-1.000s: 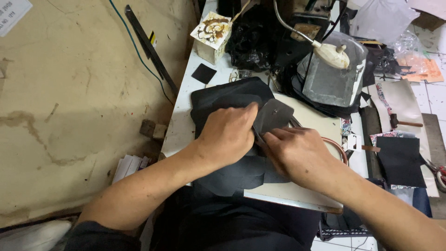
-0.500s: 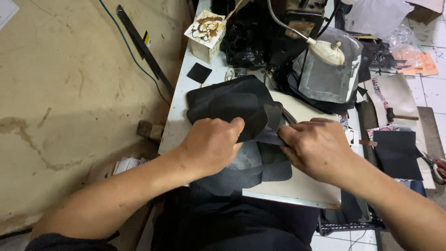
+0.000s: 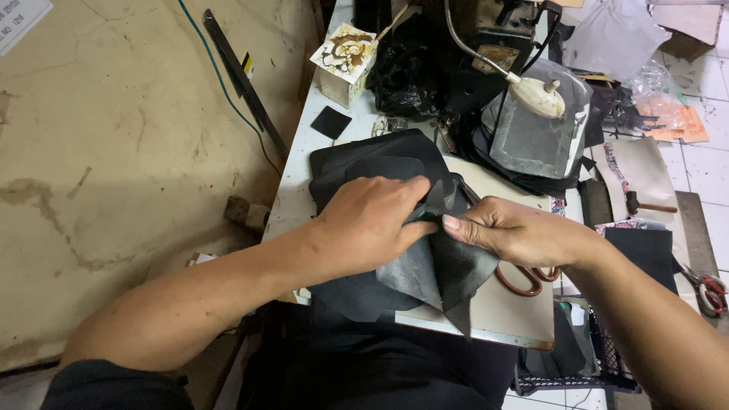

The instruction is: The person handles black leather pieces and a green plastic template at a workbench. They fold and align the edges of the leather, then place the template inside a leather pouch to check fit. The person continues to fold and align the edges of the leather pieces by hand.

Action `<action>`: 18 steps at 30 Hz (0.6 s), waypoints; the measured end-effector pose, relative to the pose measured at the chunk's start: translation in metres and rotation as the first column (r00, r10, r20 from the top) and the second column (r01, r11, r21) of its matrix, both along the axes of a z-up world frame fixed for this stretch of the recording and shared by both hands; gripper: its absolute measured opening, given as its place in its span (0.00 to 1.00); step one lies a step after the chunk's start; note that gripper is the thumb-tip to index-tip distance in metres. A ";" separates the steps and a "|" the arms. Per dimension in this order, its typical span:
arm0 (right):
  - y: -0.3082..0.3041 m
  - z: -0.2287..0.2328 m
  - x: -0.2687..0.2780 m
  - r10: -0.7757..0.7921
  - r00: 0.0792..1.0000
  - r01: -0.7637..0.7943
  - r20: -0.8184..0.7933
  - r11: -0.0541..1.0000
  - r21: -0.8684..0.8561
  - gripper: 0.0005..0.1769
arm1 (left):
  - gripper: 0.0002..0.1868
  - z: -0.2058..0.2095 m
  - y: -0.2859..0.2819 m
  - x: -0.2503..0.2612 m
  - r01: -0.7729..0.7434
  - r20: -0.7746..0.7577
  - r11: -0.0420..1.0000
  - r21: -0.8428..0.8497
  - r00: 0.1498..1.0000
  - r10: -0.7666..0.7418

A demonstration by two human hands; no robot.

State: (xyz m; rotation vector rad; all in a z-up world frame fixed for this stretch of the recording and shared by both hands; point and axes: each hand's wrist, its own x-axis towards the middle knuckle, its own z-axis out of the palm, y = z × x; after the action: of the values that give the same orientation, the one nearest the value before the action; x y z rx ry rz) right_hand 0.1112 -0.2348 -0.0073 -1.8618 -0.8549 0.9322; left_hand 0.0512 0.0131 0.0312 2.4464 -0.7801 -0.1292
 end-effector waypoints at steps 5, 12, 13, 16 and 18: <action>-0.024 -0.064 0.022 -0.005 0.977 0.026 -0.213 0.995 0.098 0.37 | 0.11 0.003 -0.003 0.000 0.024 0.068 0.999 -0.021 0.997 -0.023; -0.029 -0.094 0.023 -0.077 0.958 0.138 -0.276 0.969 0.206 0.35 | 0.08 -0.009 -0.003 0.005 0.042 0.053 0.999 0.018 0.998 -0.043; -0.029 -0.094 0.023 -0.091 0.962 0.149 -0.256 0.965 0.215 0.35 | 0.08 -0.010 -0.004 0.006 0.039 0.059 0.998 0.038 0.997 -0.041; -0.029 -0.093 0.021 -0.124 0.980 0.156 -0.155 0.963 0.218 0.32 | 0.07 -0.021 -0.004 0.009 -0.008 0.032 1.000 0.024 0.999 0.007; -0.006 -0.039 -0.005 -0.206 0.978 0.198 0.020 0.961 0.194 0.22 | 0.08 -0.031 -0.001 0.016 -0.069 0.053 0.997 -0.029 0.996 0.070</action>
State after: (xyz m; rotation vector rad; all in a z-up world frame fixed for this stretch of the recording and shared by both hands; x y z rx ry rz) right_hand 0.1058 -0.2407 -0.0460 -1.7674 -0.7345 0.6646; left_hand 0.0672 0.0125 0.0002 2.4572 -0.7143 -0.0260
